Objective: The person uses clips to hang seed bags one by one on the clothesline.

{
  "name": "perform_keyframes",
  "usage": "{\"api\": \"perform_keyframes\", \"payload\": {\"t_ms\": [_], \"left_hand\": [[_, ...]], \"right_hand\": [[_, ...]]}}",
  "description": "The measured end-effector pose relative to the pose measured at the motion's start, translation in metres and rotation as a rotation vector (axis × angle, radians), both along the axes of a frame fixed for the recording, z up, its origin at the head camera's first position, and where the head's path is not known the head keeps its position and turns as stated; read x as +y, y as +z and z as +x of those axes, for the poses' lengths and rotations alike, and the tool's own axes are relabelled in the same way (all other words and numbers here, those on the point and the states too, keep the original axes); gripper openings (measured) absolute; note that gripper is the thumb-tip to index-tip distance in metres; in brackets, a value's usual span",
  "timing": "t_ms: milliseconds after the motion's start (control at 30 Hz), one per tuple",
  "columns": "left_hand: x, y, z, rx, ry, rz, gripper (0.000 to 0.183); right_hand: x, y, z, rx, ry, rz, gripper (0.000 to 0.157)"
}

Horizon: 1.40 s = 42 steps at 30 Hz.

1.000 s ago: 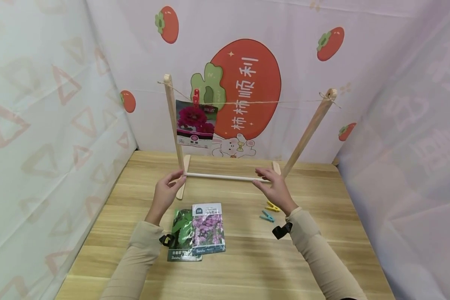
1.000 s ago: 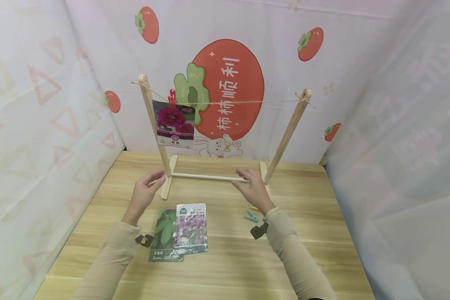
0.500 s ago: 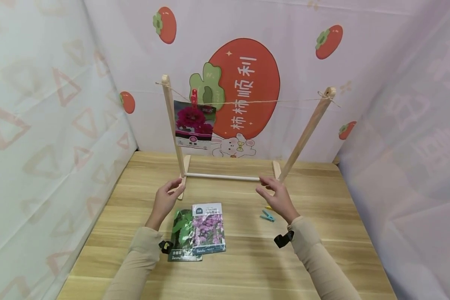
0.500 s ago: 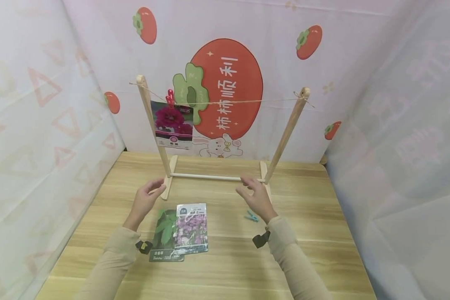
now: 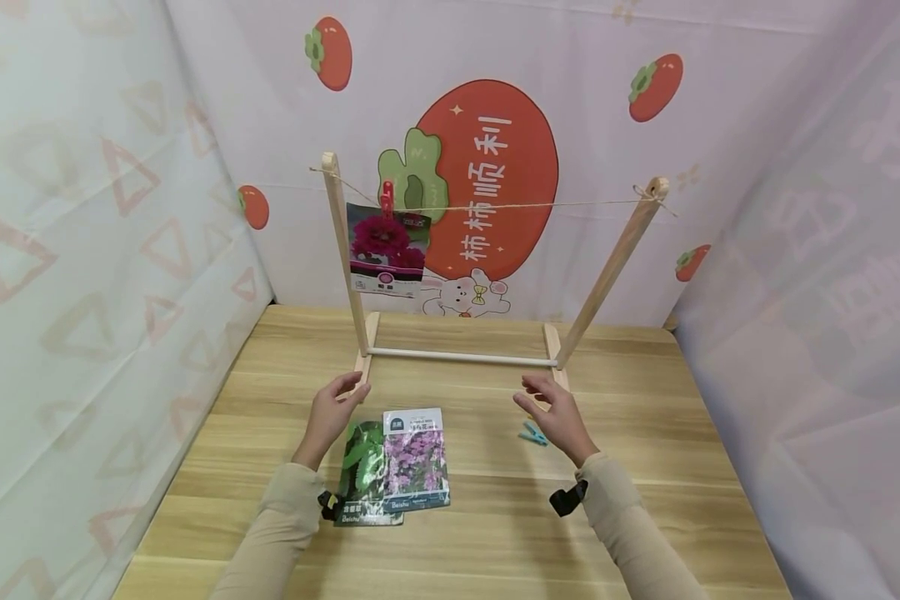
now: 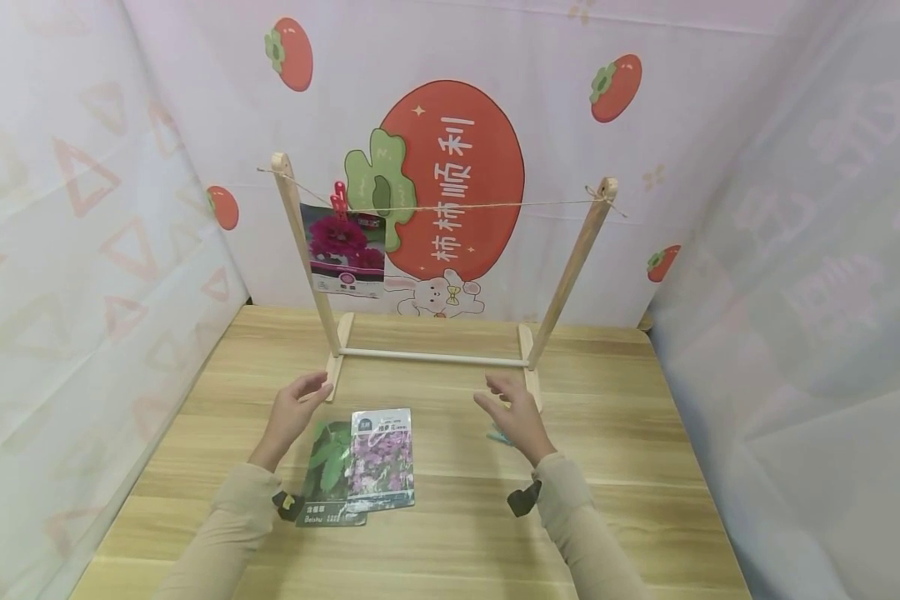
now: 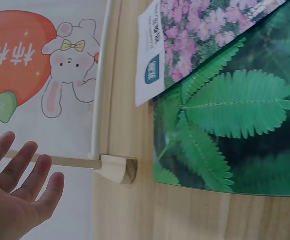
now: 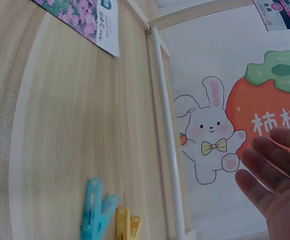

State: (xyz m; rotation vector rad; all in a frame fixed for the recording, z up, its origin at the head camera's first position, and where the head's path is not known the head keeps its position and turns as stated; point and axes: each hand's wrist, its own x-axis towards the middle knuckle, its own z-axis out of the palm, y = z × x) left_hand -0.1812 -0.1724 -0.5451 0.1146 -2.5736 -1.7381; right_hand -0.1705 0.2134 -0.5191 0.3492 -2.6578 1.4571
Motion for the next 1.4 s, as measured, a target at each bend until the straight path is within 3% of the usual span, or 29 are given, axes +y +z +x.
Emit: {"api": "perform_keyframes", "payload": {"t_ms": [167,300,567,867,1133,1400], "left_hand": [[-0.002,-0.008,0.001,-0.023,-0.015,-0.005,0.060],[-0.004,-0.012,0.002,-0.085,-0.028,-0.002,0.058],[-0.009,-0.026,0.003,-0.161,-0.020,-0.024,0.054],[-0.015,-0.043,0.006,-0.210,-0.087,-0.076,0.061],[-0.016,-0.052,0.008,-0.192,-0.105,-0.230,0.061],[-0.015,-0.050,0.010,-0.144,-0.150,-0.417,0.064]], "right_hand": [[0.001,-0.009,0.004,-0.028,-0.018,-0.005,0.043],[0.002,-0.018,0.006,-0.053,-0.030,-0.002,0.044],[0.008,-0.037,0.010,-0.153,-0.047,0.043,0.057],[0.015,-0.051,0.016,-0.232,-0.044,0.086,0.066],[0.023,-0.064,0.023,-0.189,-0.075,0.225,0.054],[0.023,-0.076,0.023,-0.205,-0.094,0.276,0.053]]}}
